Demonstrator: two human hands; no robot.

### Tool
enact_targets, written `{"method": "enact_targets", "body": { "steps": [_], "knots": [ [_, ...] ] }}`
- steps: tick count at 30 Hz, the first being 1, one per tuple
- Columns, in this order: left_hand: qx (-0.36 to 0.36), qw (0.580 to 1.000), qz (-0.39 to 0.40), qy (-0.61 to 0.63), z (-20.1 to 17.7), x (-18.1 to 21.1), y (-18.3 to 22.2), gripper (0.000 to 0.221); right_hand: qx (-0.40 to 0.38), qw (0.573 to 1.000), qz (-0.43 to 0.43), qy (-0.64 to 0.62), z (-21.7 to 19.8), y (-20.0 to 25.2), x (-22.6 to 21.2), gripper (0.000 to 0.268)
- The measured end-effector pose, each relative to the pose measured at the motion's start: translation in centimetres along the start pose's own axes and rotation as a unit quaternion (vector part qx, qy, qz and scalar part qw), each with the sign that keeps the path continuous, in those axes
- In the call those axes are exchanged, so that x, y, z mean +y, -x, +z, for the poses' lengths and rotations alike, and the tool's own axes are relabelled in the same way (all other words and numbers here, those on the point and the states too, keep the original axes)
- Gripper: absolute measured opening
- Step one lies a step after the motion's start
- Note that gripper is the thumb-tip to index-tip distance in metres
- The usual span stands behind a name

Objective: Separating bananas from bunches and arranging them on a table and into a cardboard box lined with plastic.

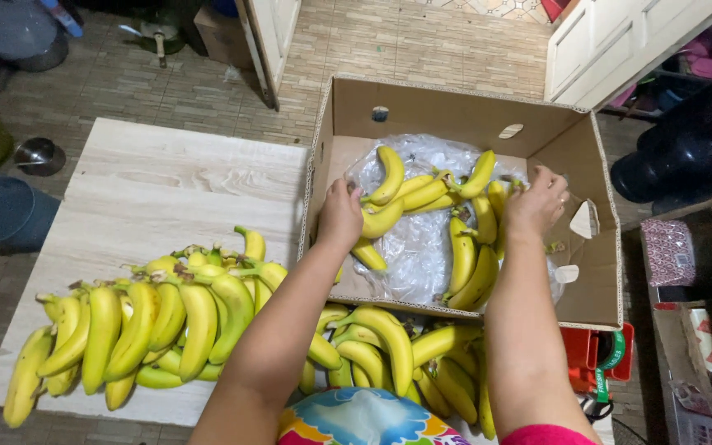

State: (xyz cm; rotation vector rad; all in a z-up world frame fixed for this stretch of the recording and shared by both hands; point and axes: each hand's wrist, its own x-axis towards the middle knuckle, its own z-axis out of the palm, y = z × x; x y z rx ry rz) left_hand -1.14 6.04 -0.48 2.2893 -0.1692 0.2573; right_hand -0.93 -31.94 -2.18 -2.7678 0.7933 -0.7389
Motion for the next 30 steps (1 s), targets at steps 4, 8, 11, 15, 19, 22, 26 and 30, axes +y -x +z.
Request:
{"method": "enact_targets", "body": {
  "steps": [4,8,11,15,19,22,26,30],
  "knots": [
    [0.048,0.994,-0.049,0.086,0.4,-0.3,-0.5,0.028,-0.252,0.961,0.012,0.116,-3.9,2.1,-6.3,0.052],
    [0.138,0.977,-0.069,0.15,-0.2,0.4,-0.9,0.022,-0.48,0.808,-0.079,0.332,-7.7,5.3,-12.9,0.07],
    [0.183,0.972,-0.074,0.13,-0.6,0.6,-1.0,0.022,-0.472,0.779,-0.095,0.401,-6.5,7.0,-14.5,0.044],
    [0.122,0.981,-0.09,0.119,-0.8,0.7,-0.8,0.019,-0.467,0.785,-0.077,0.4,-0.2,6.2,-11.3,0.036],
    [0.001,0.998,-0.039,-0.042,0.8,-0.7,0.3,0.013,-0.462,0.82,-0.078,0.329,-5.7,7.0,-12.2,0.052],
    [0.01,0.995,0.023,-0.093,1.0,-1.0,-0.1,0.015,-0.447,0.864,-0.037,0.229,-10.0,6.2,-13.9,0.062],
    [0.02,0.99,0.099,-0.102,0.0,0.5,0.0,0.013,-0.441,0.897,0.008,0.034,-9.9,4.8,-11.7,0.07],
    [-0.095,0.988,0.101,-0.064,-0.1,0.4,0.9,0.021,-0.419,0.907,0.018,-0.047,-8.8,3.5,-10.0,0.065]
  ]
}}
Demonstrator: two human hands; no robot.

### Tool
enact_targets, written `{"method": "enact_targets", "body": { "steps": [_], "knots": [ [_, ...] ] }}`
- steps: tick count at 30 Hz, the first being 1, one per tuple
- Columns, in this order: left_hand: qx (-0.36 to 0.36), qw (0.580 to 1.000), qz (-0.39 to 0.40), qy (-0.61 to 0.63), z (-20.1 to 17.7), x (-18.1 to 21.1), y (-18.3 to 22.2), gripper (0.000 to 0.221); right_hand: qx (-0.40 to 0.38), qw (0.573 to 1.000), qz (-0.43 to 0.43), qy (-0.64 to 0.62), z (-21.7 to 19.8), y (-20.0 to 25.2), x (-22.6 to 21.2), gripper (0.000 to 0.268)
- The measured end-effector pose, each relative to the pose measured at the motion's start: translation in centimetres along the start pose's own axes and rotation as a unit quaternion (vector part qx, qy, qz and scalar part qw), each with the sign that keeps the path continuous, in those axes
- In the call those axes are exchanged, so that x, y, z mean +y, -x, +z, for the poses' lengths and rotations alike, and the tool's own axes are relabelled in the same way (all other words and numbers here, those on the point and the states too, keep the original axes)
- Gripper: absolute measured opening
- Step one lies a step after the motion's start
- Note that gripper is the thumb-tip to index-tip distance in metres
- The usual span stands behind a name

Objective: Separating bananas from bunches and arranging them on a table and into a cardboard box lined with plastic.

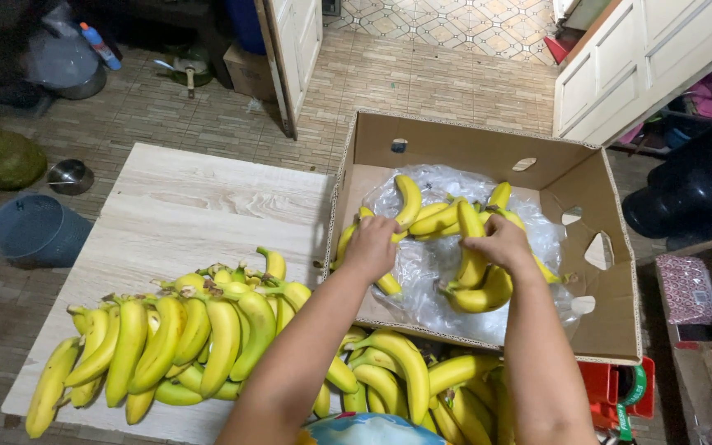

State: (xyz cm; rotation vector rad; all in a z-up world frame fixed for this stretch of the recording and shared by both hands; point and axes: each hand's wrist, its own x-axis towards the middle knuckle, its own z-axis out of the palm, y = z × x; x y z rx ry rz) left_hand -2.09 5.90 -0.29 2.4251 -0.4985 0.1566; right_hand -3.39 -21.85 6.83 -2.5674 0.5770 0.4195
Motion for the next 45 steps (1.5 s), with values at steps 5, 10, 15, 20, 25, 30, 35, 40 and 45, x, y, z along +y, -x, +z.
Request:
{"method": "enact_targets", "body": {
  "steps": [5,10,15,20,25,30,35,40,45],
  "knots": [
    [-0.253,0.958,0.015,0.133,-6.6,5.4,1.5,0.083,0.107,0.917,-0.139,-0.359,-0.7,-0.5,1.0,0.054],
    [-0.272,0.923,-0.066,0.263,-5.7,6.2,0.8,0.116,0.132,0.861,-0.173,-0.46,1.3,-2.3,1.0,0.044],
    [-0.262,0.857,-0.154,0.417,-2.0,4.3,0.8,0.124,0.12,0.863,-0.083,-0.483,4.1,-4.7,1.6,0.04],
    [-0.164,0.768,-0.294,0.546,-3.3,4.5,-0.7,0.072,0.037,0.809,0.052,-0.584,7.7,-7.5,1.5,0.065],
    [-0.083,0.836,-0.35,0.414,1.8,0.7,-1.3,0.047,-0.02,0.966,0.001,-0.258,3.7,-1.9,-2.4,0.071],
    [-0.049,0.853,-0.352,0.382,3.6,-0.6,-1.5,0.042,0.06,0.963,-0.254,-0.072,2.9,3.9,-6.7,0.071],
    [-0.042,0.868,-0.329,0.369,3.0,-0.8,-1.6,0.043,0.029,0.906,-0.421,-0.037,3.2,5.0,-7.1,0.057],
    [-0.004,0.872,-0.307,0.382,0.7,1.1,-1.4,0.044,0.038,0.924,-0.355,-0.138,2.9,4.9,-6.5,0.04],
    [0.032,0.91,-0.124,0.394,-1.9,2.0,-1.3,0.046,0.085,0.889,-0.39,-0.225,3.9,3.4,-5.5,0.016]
  ]
}}
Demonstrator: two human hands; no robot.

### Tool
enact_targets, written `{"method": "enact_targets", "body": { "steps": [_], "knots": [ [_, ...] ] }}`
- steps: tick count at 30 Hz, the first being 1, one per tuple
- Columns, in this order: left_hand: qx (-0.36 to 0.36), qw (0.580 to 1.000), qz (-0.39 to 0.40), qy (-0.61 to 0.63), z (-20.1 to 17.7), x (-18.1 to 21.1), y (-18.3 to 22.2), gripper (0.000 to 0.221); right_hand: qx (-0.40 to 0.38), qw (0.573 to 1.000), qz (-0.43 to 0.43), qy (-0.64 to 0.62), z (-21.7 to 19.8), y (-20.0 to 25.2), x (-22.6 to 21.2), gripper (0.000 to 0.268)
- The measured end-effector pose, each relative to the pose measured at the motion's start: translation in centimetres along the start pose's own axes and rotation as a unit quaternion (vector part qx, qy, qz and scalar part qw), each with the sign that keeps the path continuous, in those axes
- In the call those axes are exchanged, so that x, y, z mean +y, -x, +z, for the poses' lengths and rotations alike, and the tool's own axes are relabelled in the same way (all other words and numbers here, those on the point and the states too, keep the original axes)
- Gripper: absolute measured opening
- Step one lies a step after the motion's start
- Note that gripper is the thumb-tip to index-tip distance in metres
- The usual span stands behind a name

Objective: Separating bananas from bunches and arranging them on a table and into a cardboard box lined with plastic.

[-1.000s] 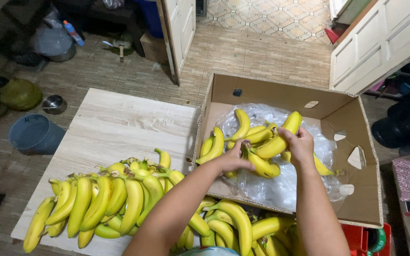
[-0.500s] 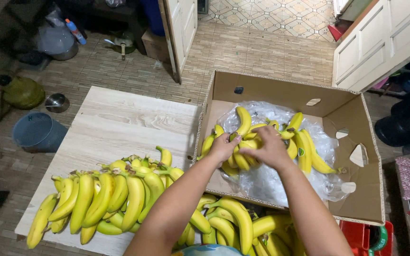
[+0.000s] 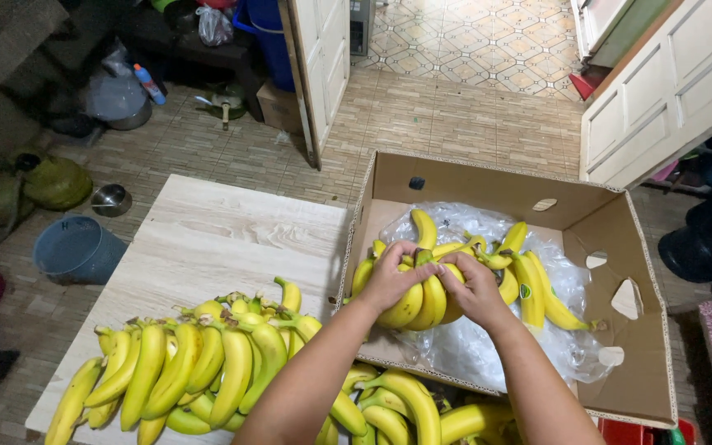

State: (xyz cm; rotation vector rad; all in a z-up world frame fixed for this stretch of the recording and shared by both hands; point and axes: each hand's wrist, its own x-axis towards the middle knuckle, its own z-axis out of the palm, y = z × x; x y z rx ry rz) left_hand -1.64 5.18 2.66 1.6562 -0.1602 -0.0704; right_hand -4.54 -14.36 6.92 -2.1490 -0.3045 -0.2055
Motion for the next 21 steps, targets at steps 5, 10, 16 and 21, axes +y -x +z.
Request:
{"method": "enact_targets", "body": {
  "steps": [5,10,16,21],
  "knots": [
    [-0.258,0.939,-0.084,0.212,-0.9,4.2,2.0,0.056,-0.021,0.998,-0.01,-0.051,0.2,0.2,-0.3,0.015],
    [-0.295,0.938,-0.087,0.159,-2.1,4.0,1.4,0.054,-0.1,0.995,-0.008,0.02,-0.7,0.4,-1.9,0.021],
    [-0.277,0.949,-0.104,0.106,-0.8,2.7,1.2,0.053,-0.159,0.972,-0.027,0.17,-1.0,1.1,-0.1,0.025],
    [-0.297,0.948,-0.079,0.087,0.0,1.9,1.7,0.052,-0.197,0.956,-0.041,0.215,-1.8,2.9,0.8,0.024]
  ]
}}
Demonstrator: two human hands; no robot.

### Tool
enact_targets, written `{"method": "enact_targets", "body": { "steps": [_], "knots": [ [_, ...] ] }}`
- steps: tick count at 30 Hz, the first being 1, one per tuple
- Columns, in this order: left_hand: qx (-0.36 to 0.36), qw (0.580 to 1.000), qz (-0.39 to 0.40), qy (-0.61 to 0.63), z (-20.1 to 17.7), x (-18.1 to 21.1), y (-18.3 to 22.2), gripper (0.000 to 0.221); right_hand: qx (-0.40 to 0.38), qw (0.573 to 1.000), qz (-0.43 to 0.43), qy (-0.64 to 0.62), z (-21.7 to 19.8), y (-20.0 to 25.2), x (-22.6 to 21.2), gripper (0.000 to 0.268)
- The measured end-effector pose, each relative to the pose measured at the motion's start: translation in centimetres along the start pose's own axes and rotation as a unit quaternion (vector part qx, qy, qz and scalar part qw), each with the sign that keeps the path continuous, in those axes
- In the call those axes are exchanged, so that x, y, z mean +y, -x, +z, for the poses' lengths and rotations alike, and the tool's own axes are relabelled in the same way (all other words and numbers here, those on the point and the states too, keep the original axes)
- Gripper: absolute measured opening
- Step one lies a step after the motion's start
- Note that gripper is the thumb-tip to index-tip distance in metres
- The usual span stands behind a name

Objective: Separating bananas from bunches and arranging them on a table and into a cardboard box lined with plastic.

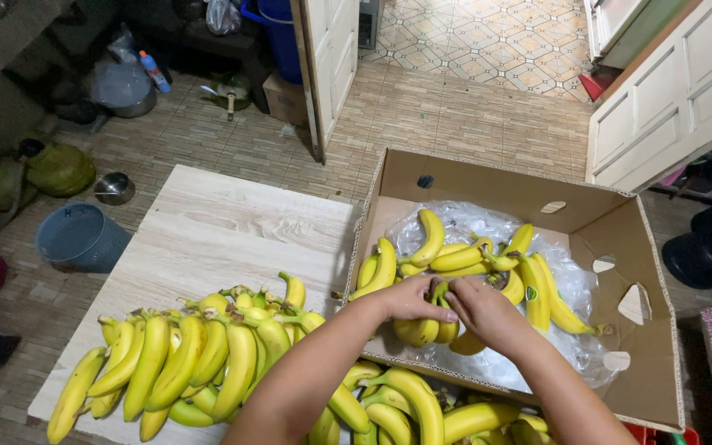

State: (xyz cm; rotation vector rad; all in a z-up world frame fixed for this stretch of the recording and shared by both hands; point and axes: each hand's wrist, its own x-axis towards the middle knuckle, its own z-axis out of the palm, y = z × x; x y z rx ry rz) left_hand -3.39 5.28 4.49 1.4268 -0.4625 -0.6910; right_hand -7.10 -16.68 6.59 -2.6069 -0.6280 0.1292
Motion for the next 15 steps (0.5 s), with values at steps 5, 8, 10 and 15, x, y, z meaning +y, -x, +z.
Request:
{"method": "enact_targets", "body": {
  "steps": [5,8,10,15],
  "knots": [
    [-0.059,0.997,0.0,-0.058,0.6,-3.2,-1.3,0.05,-0.013,0.994,-0.046,0.101,-1.8,1.5,-1.4,0.02],
    [-0.084,0.992,0.001,-0.091,0.8,-2.1,-0.8,0.047,-0.096,0.992,-0.021,0.076,-3.1,1.3,-1.3,0.017],
    [-0.095,0.991,0.0,-0.094,0.9,-2.2,-0.6,0.045,-0.108,0.988,-0.036,0.103,-3.3,1.3,-1.5,0.018],
    [-0.114,0.989,0.005,-0.091,1.5,-1.4,-0.1,0.042,-0.173,0.977,-0.048,0.113,-4.6,1.1,-2.3,0.018]
  ]
}}
